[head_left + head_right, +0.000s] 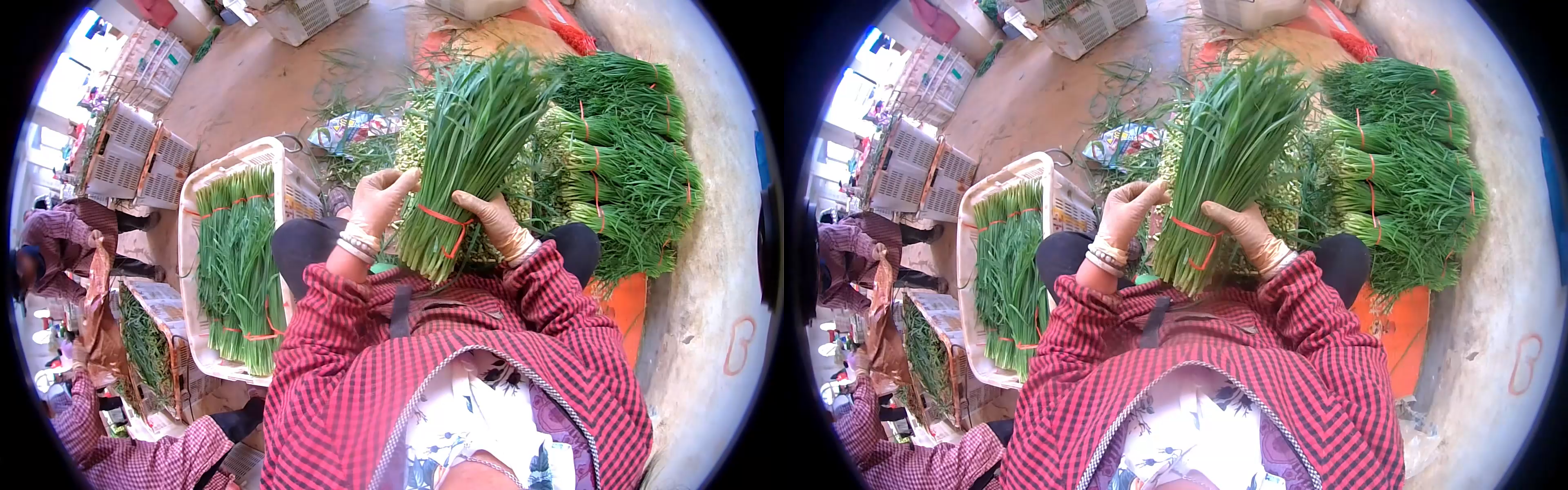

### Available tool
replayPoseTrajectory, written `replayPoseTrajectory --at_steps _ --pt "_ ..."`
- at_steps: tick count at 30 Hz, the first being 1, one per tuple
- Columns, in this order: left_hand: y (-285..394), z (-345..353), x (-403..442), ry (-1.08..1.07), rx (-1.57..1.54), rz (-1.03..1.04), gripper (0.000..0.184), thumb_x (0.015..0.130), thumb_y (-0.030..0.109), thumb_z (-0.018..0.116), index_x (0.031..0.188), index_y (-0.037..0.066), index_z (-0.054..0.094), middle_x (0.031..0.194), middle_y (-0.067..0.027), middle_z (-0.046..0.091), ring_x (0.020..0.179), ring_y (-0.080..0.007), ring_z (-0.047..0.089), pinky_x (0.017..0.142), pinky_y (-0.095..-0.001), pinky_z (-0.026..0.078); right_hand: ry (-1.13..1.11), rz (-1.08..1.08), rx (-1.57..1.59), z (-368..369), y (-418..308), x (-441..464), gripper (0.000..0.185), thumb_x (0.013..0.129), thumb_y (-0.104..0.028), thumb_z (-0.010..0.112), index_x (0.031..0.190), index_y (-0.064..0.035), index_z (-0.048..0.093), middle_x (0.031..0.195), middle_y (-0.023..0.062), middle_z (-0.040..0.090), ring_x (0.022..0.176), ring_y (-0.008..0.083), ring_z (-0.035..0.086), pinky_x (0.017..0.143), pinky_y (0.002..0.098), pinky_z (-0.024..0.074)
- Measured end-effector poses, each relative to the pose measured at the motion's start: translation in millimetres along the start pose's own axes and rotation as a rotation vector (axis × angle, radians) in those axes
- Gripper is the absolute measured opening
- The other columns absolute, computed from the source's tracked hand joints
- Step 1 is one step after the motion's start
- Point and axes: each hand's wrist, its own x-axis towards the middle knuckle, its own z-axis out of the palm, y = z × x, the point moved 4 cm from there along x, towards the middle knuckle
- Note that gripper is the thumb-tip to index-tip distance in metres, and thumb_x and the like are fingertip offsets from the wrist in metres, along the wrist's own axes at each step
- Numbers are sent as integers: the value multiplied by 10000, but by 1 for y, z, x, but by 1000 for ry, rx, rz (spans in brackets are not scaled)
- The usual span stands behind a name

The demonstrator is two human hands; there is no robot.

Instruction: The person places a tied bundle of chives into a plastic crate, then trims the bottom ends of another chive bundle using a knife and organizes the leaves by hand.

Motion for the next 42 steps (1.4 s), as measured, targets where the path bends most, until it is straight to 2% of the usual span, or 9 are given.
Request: replayPoseTrajectory --at_steps 3,6,17,25,29,33,36,39,42 --pt "-21 -11 12 63 223 -9 501 883 371 692 1194 -13 614 1138 -123 662 1037 -190 623 878 -310 500 -95 22 -21 8 -12 -3 602 787 -199 782 1291 0 519 1191 77 619 1096 188 579 940 326 472" --pt "-24 13 24 -302 -761 -198 520 890 369 680 1254 17 563 1148 -122 654 972 -222 648 860 -342 523 -284 -96 -133 30 -19 -4 630 799 -252 777 1310 1 506 1226 89 606 1121 175 557 978 346 443" --pt "-3 3 14 220 -592 30 427 914 352 643 1169 10 618 1037 -104 683 849 -197 675 746 -321 564 283 -173 160 16 -80 27 456 798 -78 747 1209 -1 564 1082 92 657 910 219 652 825 326 532" --pt "-18 -19 13 160 -743 35 396 962 364 560 1156 24 627 1035 -112 688 843 -231 680 746 -356 572 464 -253 -35 -90 -81 37 324 845 -256 748 1076 -64 626 920 47 662 802 140 637 682 263 537" --pt "-17 -20 10 157 -787 33 413 977 385 521 1153 26 625 1035 -119 688 854 -238 679 772 -369 572 476 -372 -272 -59 -108 11 237 859 -234 736 1018 -75 662 791 10 651 713 113 628 618 243 511" --pt "-18 -14 13 146 -744 19 436 978 401 493 1155 22 615 1064 -128 680 883 -244 674 795 -370 567 4 -413 -828 44 -115 -17 252 838 -230 743 1051 -113 677 703 16 650 593 109 621 531 266 471" --pt "-8 -5 -1 54 -746 29 387 933 306 527 1170 12 611 1060 -120 681 899 -235 672 815 -357 550 -71 -773 -1041 68 -98 -11 225 822 -221 714 1020 -126 666 745 133 636 659 316 641 556 352 498" --pt "-16 -14 -2 4 -575 4 358 910 258 567 1158 5 619 1056 -123 682 903 -233 671 824 -346 546 24 -751 -1083 46 -95 2 164 843 -190 694 986 -114 664 781 141 652 708 342 648 571 361 508" --pt "-17 -19 -6 44 -621 9 337 890 206 595 1143 -15 619 1054 -132 682 903 -246 673 827 -354 547 281 -697 -970 -8 -108 17 127 897 -194 666 976 -97 687 824 144 684 655 196 666 581 302 504"
